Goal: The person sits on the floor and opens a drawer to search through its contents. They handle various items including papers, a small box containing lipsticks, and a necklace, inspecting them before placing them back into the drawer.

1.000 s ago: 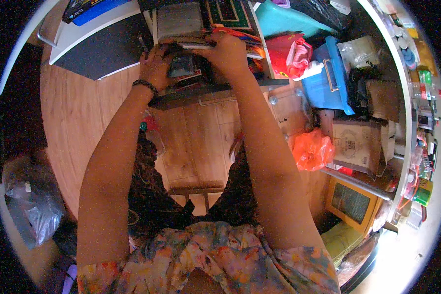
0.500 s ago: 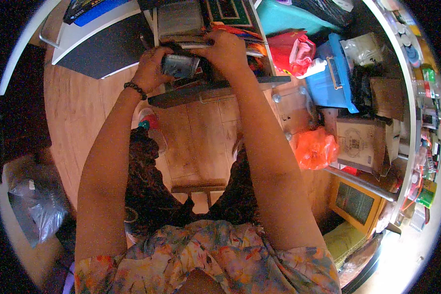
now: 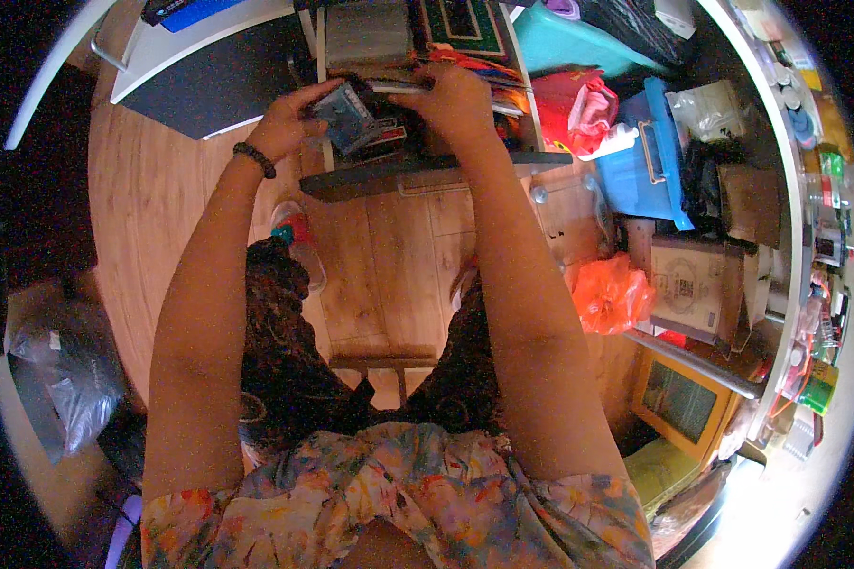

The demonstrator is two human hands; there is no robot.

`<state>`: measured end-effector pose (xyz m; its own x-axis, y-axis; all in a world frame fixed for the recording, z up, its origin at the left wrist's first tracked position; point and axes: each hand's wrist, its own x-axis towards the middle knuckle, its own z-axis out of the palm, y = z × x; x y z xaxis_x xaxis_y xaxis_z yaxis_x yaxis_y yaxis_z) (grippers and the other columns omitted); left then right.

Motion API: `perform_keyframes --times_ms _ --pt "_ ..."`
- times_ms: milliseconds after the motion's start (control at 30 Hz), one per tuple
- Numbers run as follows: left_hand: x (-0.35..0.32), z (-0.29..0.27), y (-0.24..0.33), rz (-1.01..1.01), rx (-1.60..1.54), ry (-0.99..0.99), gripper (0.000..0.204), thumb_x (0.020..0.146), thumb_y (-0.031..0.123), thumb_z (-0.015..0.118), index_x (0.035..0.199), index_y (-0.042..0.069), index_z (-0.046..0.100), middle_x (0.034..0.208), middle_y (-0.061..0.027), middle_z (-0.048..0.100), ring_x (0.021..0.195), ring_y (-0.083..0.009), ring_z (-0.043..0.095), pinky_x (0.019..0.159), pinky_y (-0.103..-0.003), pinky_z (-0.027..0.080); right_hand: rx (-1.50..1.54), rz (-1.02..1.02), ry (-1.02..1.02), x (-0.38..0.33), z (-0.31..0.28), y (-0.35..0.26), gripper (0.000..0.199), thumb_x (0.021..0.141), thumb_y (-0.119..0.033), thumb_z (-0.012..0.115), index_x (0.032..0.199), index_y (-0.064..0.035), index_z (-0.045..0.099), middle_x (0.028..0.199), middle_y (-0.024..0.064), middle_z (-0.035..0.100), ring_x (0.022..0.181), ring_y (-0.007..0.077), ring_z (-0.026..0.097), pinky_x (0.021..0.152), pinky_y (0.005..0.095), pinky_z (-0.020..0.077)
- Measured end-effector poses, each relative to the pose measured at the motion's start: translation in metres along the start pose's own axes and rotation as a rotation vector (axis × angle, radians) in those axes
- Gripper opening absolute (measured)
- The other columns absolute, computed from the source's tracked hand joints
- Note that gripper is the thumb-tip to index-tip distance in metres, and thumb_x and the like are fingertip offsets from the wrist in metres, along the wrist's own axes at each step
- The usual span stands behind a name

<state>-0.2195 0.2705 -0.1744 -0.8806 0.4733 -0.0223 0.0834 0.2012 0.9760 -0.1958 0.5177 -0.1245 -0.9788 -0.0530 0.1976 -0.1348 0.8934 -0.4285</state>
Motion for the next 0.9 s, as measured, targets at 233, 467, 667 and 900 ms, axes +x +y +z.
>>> perform_keyframes --times_ms 233,467,667,900 --pt "0.0032 0.0044 -0.0021 -0.017 0.085 0.016 0.057 0.074 -0.012 0.058 0.124 0.016 0.056 0.107 -0.0042 0.062 0.095 -0.0136 0.057 0.086 -0.024 0.044 -0.003 -0.019 0.018 -0.0007 0.0004 0.0012 0.050 0.064 -0.043 0.075 0.097 -0.0061 0.068 0.088 0.0165 0.066 0.083 0.0304 0.064 0.074 0.0364 0.0495" --pt "0.0065 0.0062 -0.0003 -0.016 0.104 -0.004 0.053 0.078 -0.008 0.057 0.125 0.017 0.055 0.106 -0.0046 0.063 0.093 -0.0132 0.057 0.085 -0.025 0.044 -0.020 0.000 0.007 0.0000 -0.0008 -0.0003 0.051 0.063 -0.044 0.075 0.097 -0.0066 0.068 0.088 0.0164 0.066 0.083 0.0304 0.064 0.074 0.0365 0.0493" --pt "0.0091 0.0074 -0.0017 -0.042 0.110 0.009 0.050 0.079 -0.005 0.058 0.125 0.016 0.055 0.104 -0.0049 0.064 0.092 -0.0133 0.057 0.085 -0.025 0.044 0.016 0.018 -0.008 -0.0004 -0.0034 -0.0022 0.051 0.063 -0.044 0.076 0.096 -0.0061 0.068 0.089 0.0159 0.066 0.083 0.0306 0.063 0.075 0.0366 0.0491" --pt "0.0067 0.0065 0.0028 -0.039 0.121 -0.005 0.046 0.082 0.000 0.057 0.125 0.018 0.055 0.101 -0.0043 0.064 0.088 -0.0128 0.056 0.083 -0.024 0.043 -0.002 0.027 -0.014 -0.0006 -0.0038 -0.0028 0.052 0.062 -0.044 0.076 0.096 -0.0053 0.068 0.088 0.0166 0.066 0.084 0.0307 0.064 0.075 0.0368 0.0492"
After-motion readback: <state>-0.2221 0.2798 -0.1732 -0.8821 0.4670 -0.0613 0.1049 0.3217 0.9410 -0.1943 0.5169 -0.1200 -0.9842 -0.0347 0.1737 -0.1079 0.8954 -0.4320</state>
